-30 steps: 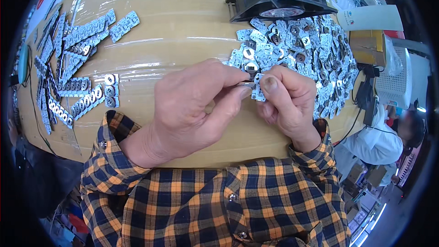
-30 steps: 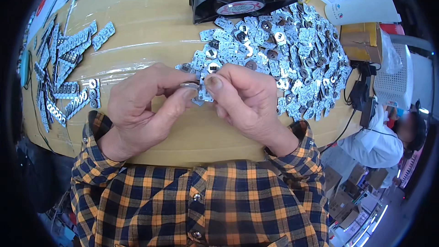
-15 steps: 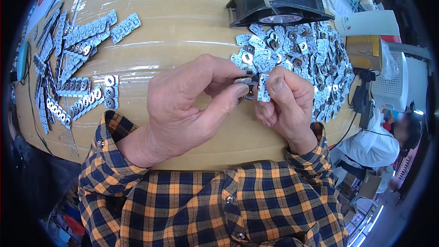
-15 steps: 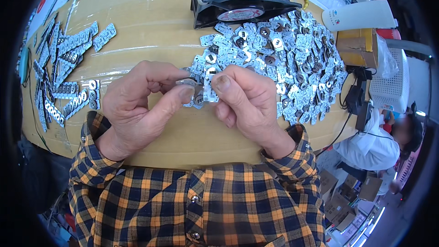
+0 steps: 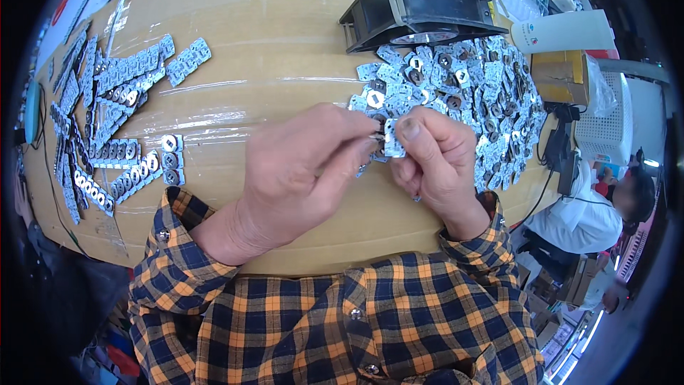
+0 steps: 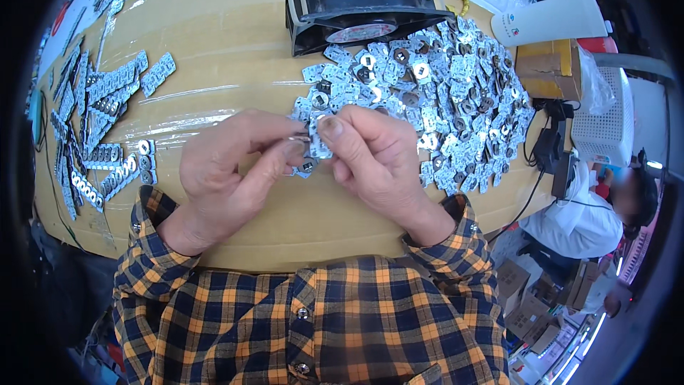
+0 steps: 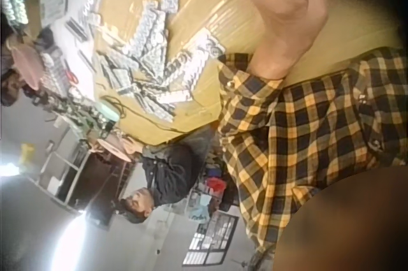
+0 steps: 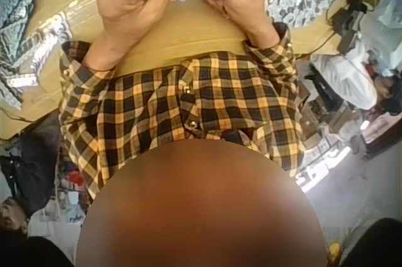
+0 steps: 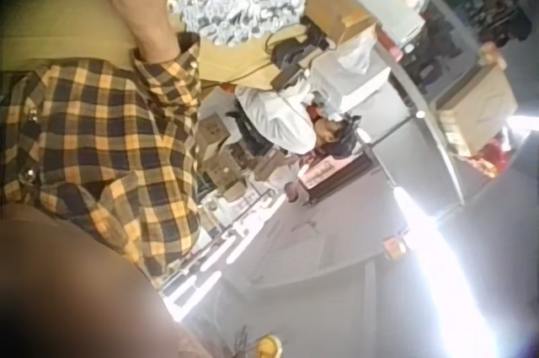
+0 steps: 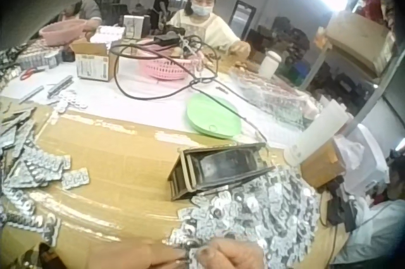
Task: Breaking apart small metal components from strips and sorting them into a pile.
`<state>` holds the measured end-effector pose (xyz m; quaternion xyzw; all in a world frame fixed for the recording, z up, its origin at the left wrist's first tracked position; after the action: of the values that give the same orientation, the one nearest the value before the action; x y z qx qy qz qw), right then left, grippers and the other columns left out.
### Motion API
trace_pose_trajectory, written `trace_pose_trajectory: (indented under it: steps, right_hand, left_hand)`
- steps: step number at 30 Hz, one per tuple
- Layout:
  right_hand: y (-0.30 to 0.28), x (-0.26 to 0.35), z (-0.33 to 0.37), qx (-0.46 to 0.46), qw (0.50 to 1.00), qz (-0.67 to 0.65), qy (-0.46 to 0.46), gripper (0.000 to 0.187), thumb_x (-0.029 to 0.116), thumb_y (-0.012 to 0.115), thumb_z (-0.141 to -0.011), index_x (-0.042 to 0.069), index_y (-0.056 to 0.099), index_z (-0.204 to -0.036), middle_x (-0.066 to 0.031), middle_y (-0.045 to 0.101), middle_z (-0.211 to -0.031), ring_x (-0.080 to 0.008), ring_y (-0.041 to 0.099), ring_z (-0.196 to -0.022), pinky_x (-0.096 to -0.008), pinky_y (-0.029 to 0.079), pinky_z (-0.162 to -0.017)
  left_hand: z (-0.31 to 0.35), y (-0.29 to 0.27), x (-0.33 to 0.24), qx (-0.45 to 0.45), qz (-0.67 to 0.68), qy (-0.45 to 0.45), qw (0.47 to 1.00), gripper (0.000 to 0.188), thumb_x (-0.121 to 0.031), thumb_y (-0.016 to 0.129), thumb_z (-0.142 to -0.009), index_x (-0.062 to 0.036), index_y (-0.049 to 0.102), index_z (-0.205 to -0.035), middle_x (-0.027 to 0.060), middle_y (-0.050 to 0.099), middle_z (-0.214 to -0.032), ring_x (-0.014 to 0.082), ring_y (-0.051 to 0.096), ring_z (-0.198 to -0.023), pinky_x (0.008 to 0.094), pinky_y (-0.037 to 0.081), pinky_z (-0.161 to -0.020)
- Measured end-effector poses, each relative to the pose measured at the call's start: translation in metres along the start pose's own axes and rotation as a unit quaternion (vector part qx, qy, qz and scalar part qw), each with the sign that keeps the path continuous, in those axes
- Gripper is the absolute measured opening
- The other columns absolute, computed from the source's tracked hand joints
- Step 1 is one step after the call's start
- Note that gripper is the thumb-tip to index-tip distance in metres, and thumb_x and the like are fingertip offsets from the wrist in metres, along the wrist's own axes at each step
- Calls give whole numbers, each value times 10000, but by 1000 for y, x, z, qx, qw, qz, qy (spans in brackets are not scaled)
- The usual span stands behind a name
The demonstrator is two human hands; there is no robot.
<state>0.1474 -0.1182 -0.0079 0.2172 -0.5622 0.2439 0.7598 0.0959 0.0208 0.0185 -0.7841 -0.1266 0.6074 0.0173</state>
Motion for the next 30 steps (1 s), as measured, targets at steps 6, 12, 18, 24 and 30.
trace_pose_trajectory:
  steps: [6,12,18,24,30]
  right_hand:
    - [-7,23,3,-90,979,135,-122,322,135,543,-967,20,508,-668,28,444,-519,-36,371,-401,-212,281,-380]
    - [-14,51,7,-103,861,402,-295,320,70,621,-904,5,513,-610,-1,454,-535,-71,408,-458,-256,298,-430]
    - [-8,38,5,-22,947,229,-225,290,147,546,-960,-12,590,-722,-26,548,-593,-90,486,-469,-233,363,-446]
    - [4,28,5,28,957,205,-203,296,180,518,-982,-12,615,-778,-20,565,-601,-60,511,-480,-210,369,-438]
    - [4,-1,-1,50,998,-33,26,332,235,508,-996,10,611,-775,-5,546,-575,-48,456,-434,-195,321,-386]
  left_hand:
    - [-2,3,-17,5,-50,117,992,198,80,691,-735,9,629,-909,125,618,-734,239,618,-598,296,471,-527]
    - [0,16,-4,107,-8,8,994,143,37,664,-816,29,638,-956,88,647,-743,126,633,-631,254,490,-542]
    - [5,18,25,67,251,-211,942,128,-18,581,-927,39,645,-1021,61,667,-784,80,646,-702,199,539,-610]
    - [8,20,21,85,262,-230,934,107,-47,581,-939,35,632,-985,55,663,-774,70,639,-667,189,524,-553]
    - [10,20,21,80,271,-214,935,95,-78,584,-946,11,615,-954,40,654,-762,54,618,-633,173,497,-518]
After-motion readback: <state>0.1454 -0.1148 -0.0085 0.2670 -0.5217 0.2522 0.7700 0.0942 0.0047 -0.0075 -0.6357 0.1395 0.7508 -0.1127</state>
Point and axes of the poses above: each hand's wrist, its own z-axis away from the middle knuckle, its own y-axis out of the palm, x = y × z, the point moved 8 cm from there along -z, towards the middle knuckle
